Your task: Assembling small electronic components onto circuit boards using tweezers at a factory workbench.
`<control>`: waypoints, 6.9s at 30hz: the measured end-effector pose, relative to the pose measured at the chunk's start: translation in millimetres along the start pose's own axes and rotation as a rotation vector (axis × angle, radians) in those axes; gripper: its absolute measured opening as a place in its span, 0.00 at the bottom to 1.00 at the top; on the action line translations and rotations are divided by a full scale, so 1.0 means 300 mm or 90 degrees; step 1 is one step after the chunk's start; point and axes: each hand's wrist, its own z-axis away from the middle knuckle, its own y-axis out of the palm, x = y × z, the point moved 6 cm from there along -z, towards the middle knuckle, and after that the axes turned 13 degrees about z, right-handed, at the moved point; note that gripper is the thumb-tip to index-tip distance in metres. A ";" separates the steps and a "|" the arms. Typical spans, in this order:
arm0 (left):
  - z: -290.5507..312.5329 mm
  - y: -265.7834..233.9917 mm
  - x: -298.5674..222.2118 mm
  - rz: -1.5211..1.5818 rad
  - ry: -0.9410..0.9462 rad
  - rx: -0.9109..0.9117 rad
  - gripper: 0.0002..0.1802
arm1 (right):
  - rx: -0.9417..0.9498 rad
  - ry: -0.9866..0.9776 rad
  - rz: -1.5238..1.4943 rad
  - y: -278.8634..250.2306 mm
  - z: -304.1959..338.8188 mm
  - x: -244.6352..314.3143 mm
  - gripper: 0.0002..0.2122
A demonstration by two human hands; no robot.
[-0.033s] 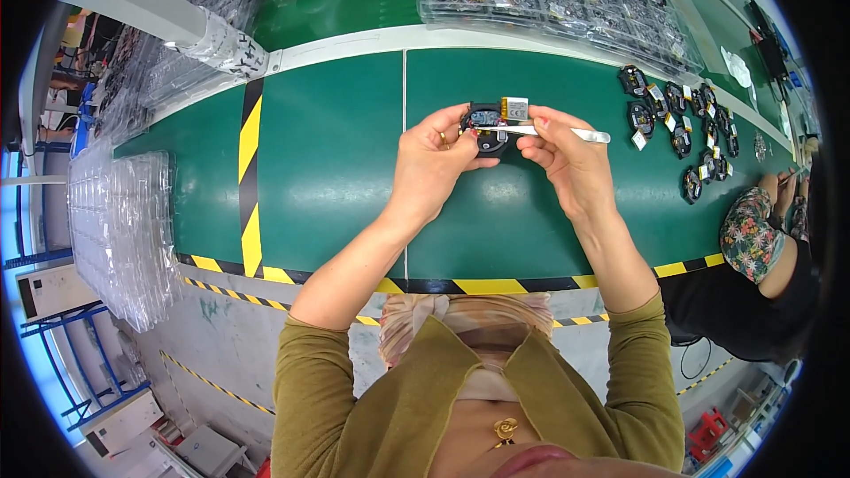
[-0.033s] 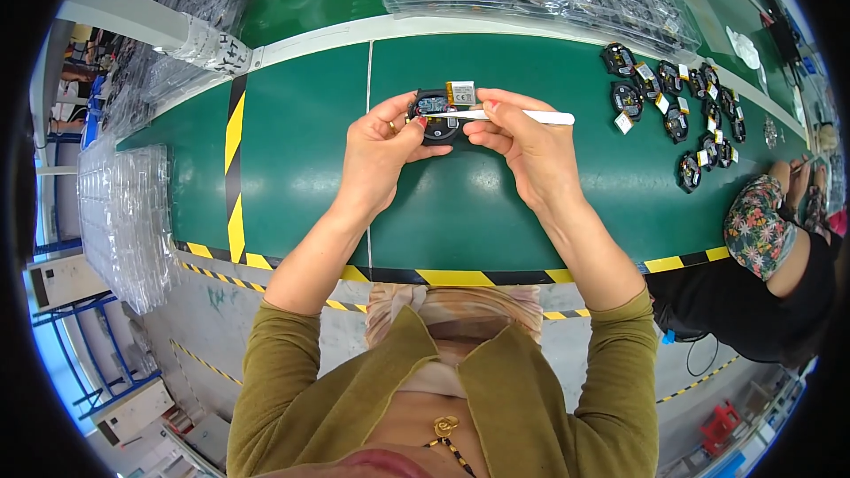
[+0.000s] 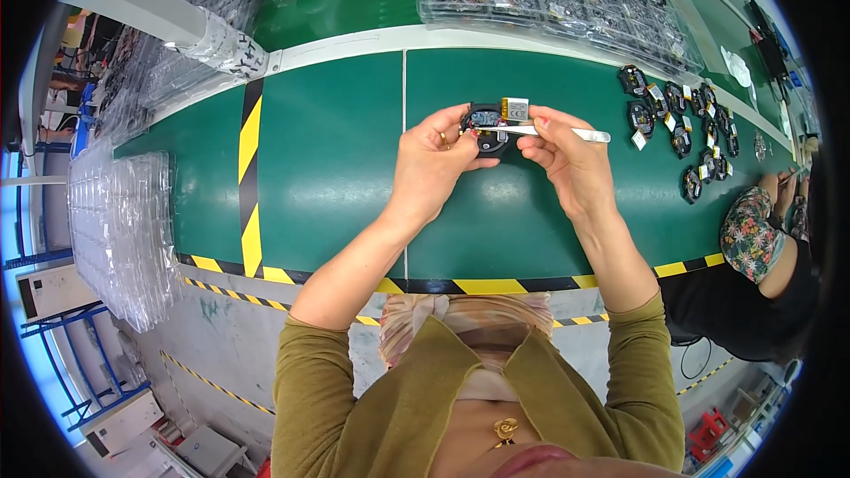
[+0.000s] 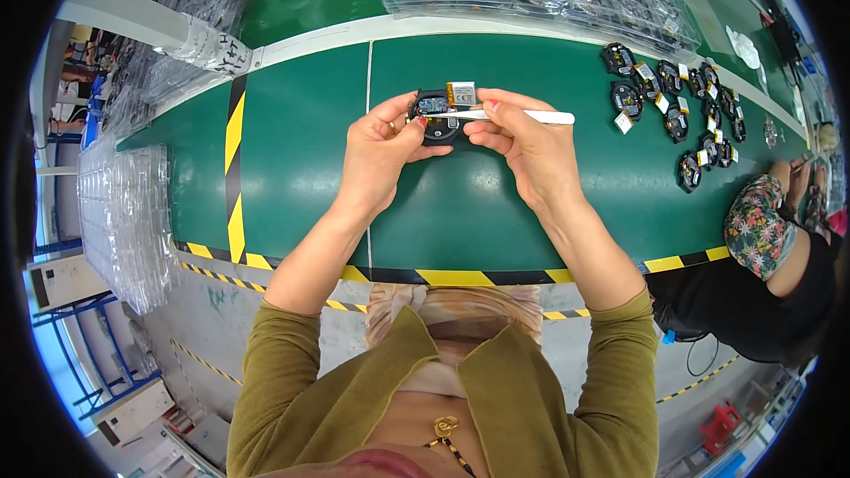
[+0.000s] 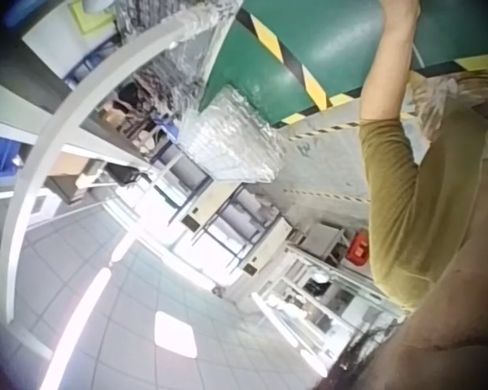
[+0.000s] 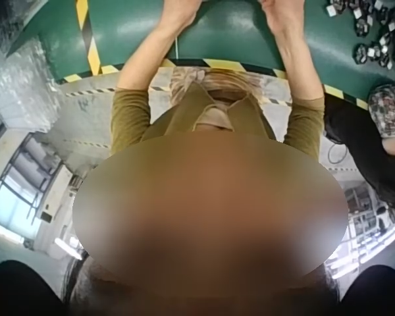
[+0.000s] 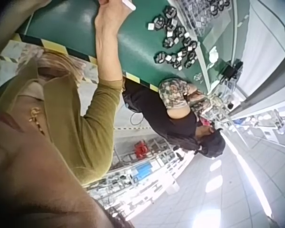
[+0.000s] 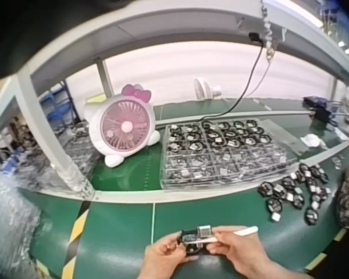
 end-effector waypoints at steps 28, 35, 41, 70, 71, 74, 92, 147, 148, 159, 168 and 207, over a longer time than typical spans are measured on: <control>-0.004 0.002 -0.001 -0.018 0.005 -0.002 0.15 | -0.023 -0.006 -0.022 -0.001 0.004 -0.001 0.13; 0.001 -0.001 0.002 0.020 -0.030 0.011 0.16 | 0.004 -0.048 0.000 0.009 0.004 0.020 0.12; 0.000 -0.001 0.005 0.021 -0.039 0.013 0.16 | 0.011 -0.061 0.003 0.010 0.007 0.020 0.10; -0.014 -0.017 0.013 0.158 -0.112 -0.001 0.14 | 0.246 0.116 0.366 0.129 0.069 -0.077 0.10; -0.014 -0.025 0.016 0.135 -0.100 -0.002 0.15 | 0.238 0.116 0.361 0.128 0.069 -0.077 0.10; -0.004 -0.032 0.016 0.098 -0.082 0.000 0.15 | 0.229 0.088 0.355 0.131 0.080 -0.089 0.11; -0.077 0.186 0.086 -0.988 0.438 0.318 0.39 | 0.199 -0.535 0.585 0.234 0.179 0.271 0.09; -0.968 0.136 -0.338 -1.101 0.145 -0.056 0.25 | -0.509 -0.222 0.880 -0.572 -0.685 0.620 0.20; -0.972 0.128 -0.335 -1.091 0.173 -0.042 0.26 | -0.543 -0.297 0.851 -0.546 -0.666 0.629 0.19; -0.366 0.139 -0.434 -0.572 0.224 0.064 0.10 | -0.361 -0.191 1.122 -0.275 -0.765 0.489 0.18; 0.517 -0.565 -0.219 -0.753 0.359 -0.255 0.09 | -0.239 -0.266 1.387 -0.512 -1.193 0.494 0.29; 0.536 -0.693 -0.278 -0.268 0.417 -0.068 0.18 | -0.204 -0.146 0.766 -0.047 -0.479 0.565 0.12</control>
